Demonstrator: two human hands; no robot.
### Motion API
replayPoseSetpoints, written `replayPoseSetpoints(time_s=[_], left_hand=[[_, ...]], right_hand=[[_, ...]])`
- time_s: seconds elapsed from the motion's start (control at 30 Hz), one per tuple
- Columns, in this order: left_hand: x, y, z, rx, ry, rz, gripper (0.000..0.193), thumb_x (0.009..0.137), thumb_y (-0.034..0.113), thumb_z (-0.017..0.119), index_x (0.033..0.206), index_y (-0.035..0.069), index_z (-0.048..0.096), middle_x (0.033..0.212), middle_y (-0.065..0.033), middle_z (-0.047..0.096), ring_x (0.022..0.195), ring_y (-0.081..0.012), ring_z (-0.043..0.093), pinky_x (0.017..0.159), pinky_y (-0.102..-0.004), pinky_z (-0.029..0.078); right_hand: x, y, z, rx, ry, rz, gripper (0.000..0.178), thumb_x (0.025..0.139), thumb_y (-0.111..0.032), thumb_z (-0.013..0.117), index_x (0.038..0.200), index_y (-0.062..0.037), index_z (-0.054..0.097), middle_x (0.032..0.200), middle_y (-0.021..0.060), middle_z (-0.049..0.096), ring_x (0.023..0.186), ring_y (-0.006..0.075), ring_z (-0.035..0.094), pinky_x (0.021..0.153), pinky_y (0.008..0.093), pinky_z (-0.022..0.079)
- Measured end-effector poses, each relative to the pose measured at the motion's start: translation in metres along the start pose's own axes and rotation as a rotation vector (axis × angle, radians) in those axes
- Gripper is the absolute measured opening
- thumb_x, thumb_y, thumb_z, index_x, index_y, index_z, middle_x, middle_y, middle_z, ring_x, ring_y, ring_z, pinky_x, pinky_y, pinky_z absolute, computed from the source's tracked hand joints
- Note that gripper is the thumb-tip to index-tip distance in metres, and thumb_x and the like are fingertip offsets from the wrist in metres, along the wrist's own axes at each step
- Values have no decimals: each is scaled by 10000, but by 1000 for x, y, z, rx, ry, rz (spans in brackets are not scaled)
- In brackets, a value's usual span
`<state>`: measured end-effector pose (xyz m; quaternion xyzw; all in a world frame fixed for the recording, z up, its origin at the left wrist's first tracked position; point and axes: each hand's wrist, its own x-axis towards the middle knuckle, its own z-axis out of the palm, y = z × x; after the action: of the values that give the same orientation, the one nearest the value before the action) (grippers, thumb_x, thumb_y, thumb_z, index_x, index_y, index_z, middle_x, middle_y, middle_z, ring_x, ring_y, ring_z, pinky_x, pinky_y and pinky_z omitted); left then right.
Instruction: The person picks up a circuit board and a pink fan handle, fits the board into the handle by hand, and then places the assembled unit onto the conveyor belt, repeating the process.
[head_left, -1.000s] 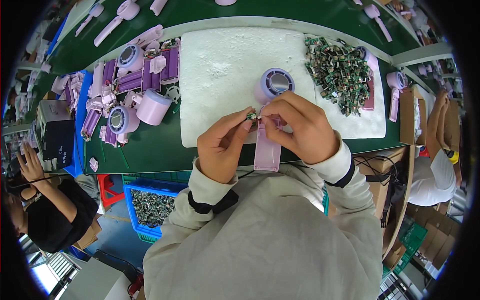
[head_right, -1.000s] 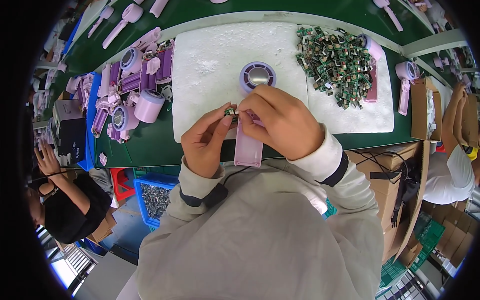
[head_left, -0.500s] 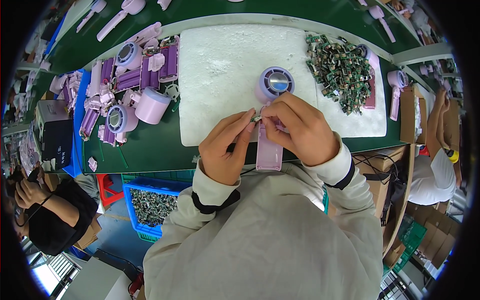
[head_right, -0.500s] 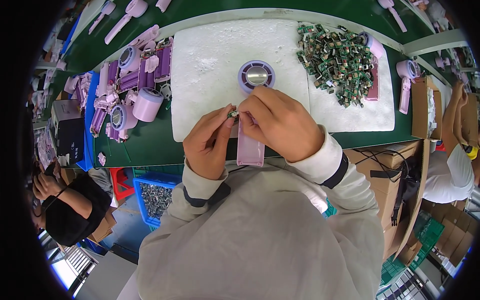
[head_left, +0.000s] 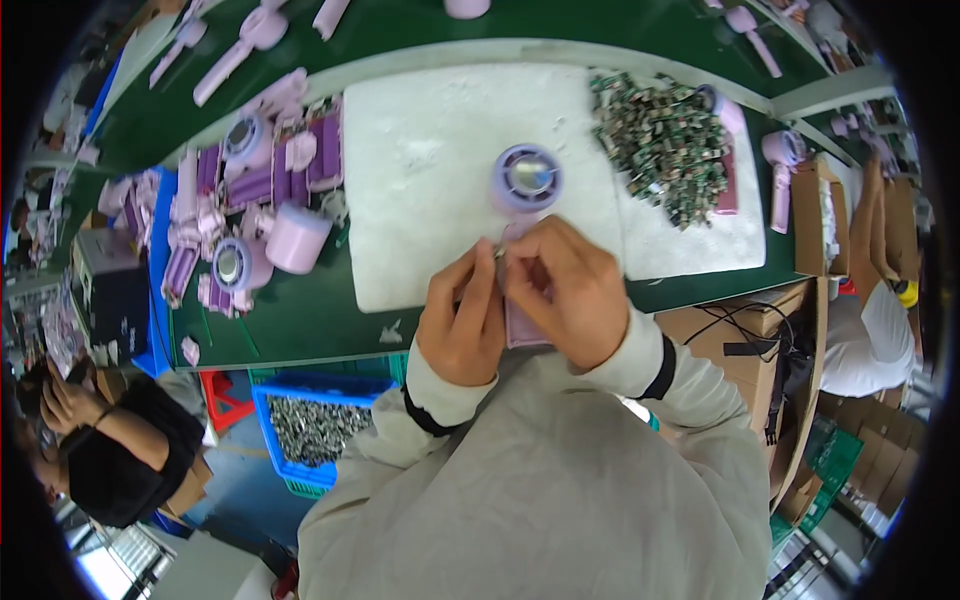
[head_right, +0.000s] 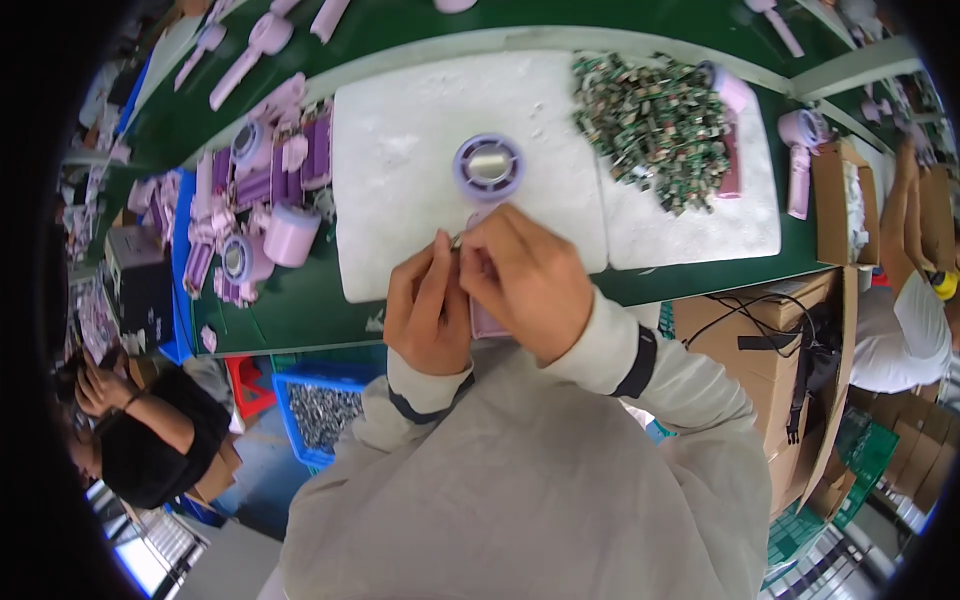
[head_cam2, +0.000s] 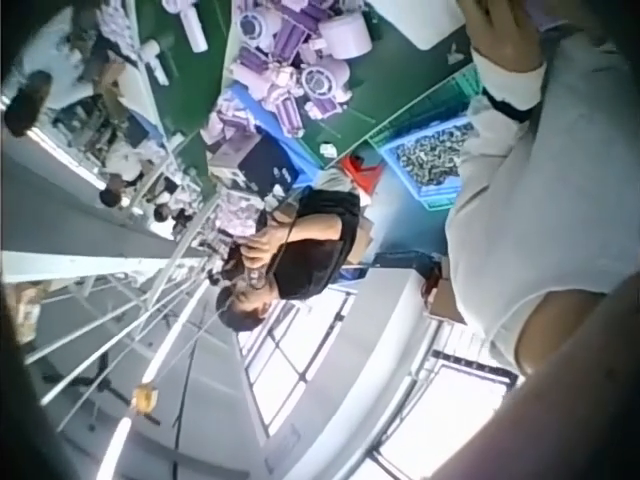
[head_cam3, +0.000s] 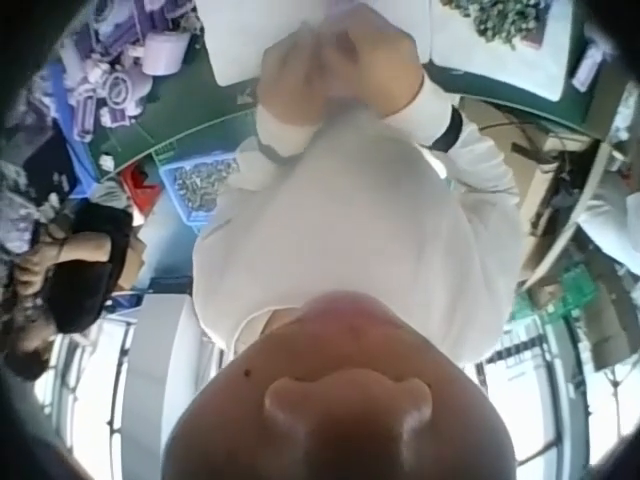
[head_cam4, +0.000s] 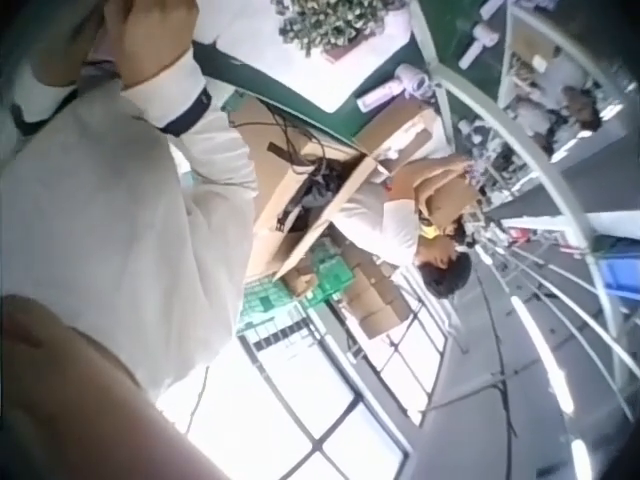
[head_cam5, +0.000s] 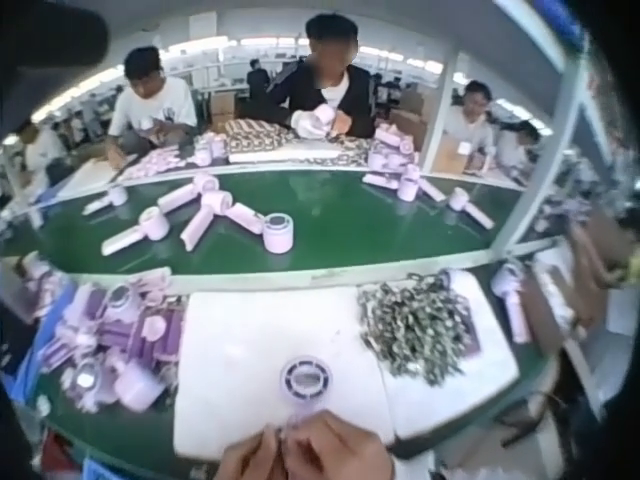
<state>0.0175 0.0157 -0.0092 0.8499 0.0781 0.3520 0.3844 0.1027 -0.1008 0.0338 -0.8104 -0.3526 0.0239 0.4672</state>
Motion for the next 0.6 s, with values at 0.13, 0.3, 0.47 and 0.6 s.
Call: replayPoseSetpoints(time_s=[0.13,0.3,0.47,0.6], left_hand=[[9,3,-8,58,-26,13,394,889,-117,650,1277,-46,652,1169,-197,643,952,-313,697,787,-335,574],[59,18,-22,3,-138,21,398,896,-86,661,1292,-51,631,1166,-219,643,1037,-326,676,846,-349,563],[103,24,-8,-153,-109,40,492,888,-9,710,1360,-5,572,1266,-235,592,1141,-359,623,947,-397,527],[111,10,34,-99,-389,121,539,889,34,714,1397,27,535,1373,-232,522,1198,-375,581,1002,-435,493]], right_hand=[[11,-2,2,38,17,-18,133,853,17,701,963,0,629,850,103,602,651,196,618,604,296,512],[59,8,-43,21,-111,-84,145,855,-2,701,989,-10,646,850,103,625,664,172,622,621,296,517],[152,94,-113,335,-242,168,206,923,-149,657,1036,21,687,898,72,720,754,132,657,680,288,531],[207,136,-179,328,-80,323,271,976,-209,598,1066,32,681,929,82,728,791,155,685,728,294,567]])
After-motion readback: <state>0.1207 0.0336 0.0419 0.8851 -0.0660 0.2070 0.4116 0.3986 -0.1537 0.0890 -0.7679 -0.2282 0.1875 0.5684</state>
